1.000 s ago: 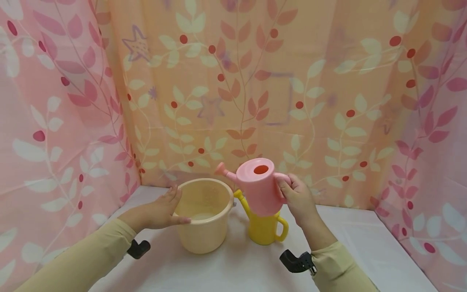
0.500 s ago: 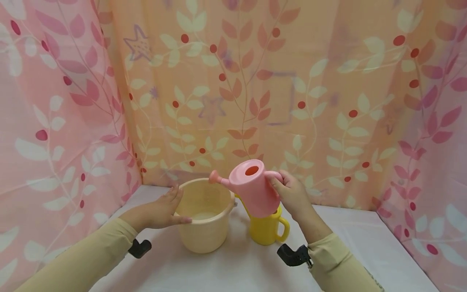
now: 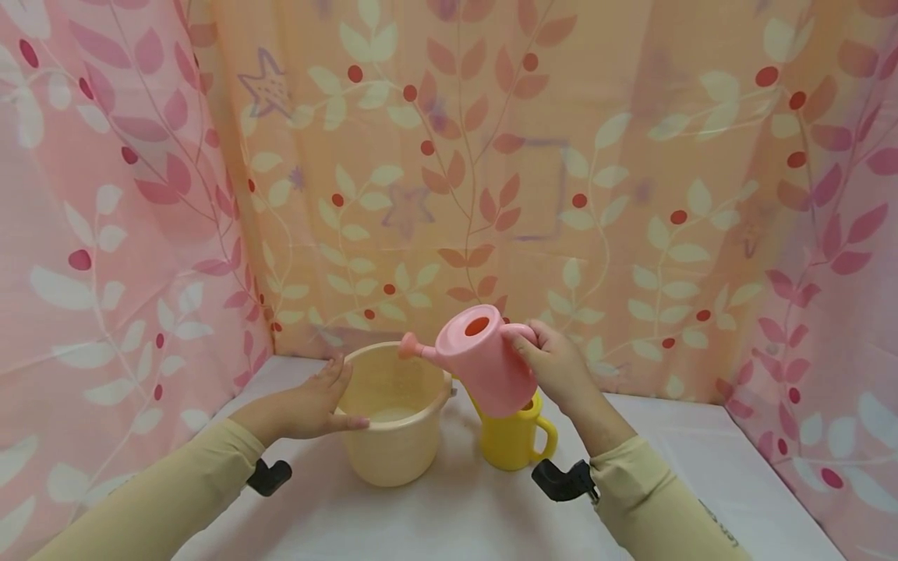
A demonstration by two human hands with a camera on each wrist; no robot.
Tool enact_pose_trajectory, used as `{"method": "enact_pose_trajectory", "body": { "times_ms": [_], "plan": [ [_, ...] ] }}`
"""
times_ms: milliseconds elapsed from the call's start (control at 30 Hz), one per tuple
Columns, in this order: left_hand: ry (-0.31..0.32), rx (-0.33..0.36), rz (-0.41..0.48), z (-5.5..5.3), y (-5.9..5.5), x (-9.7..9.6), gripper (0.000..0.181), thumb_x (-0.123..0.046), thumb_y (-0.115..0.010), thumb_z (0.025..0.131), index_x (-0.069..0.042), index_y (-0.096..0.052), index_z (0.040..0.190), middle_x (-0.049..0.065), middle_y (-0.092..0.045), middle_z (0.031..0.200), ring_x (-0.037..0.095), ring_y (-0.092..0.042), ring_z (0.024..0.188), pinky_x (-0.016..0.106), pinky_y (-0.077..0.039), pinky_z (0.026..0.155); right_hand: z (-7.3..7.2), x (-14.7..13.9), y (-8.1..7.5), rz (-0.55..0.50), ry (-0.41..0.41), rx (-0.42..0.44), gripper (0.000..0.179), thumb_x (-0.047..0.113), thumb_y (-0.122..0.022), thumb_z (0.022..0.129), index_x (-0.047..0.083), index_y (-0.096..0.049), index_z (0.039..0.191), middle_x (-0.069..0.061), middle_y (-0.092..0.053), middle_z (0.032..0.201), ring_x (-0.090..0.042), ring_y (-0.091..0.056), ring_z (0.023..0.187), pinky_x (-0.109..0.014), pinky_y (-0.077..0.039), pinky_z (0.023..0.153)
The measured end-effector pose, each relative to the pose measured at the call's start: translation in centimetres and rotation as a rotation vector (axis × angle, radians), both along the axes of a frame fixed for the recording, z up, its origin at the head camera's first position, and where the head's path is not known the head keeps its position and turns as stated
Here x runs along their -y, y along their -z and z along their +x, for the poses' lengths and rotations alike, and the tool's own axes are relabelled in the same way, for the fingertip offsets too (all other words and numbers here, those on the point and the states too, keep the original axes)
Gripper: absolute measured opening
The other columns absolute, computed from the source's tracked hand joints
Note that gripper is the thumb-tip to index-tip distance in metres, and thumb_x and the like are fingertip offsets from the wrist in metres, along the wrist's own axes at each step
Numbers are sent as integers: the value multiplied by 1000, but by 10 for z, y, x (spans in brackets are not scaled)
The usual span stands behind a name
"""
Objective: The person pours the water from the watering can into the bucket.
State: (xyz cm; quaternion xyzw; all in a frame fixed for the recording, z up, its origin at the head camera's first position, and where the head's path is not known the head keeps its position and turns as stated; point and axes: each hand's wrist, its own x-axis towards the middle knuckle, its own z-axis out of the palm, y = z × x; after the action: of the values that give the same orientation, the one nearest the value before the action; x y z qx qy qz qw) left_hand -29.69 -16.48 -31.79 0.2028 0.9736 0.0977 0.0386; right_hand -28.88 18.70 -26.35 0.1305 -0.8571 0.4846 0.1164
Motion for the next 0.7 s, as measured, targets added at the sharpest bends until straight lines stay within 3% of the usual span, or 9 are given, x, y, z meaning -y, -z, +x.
{"method": "enact_pose_trajectory", "body": {
  "times_ms": [300, 700],
  "plan": [
    [-1, 3, -4, 0, 0, 0, 115, -76, -46, 73, 8, -9, 143, 29, 0, 148, 38, 1, 137, 51, -12, 109, 0, 3, -4, 7, -20, 2, 44, 44, -58, 87, 1, -51, 85, -13, -50, 79, -25, -50, 73, -34, -51, 56],
    [-13, 11, 5, -2, 0, 0, 116, -76, -47, 73, 8, -9, 143, 27, 2, 149, 37, 2, 138, 50, -11, 109, -2, 3, -9, 16, -51, 47, 46, 45, -57, 87, 1, -53, 98, -14, -56, 89, -26, -56, 78, -37, -54, 62]
  ]
}}
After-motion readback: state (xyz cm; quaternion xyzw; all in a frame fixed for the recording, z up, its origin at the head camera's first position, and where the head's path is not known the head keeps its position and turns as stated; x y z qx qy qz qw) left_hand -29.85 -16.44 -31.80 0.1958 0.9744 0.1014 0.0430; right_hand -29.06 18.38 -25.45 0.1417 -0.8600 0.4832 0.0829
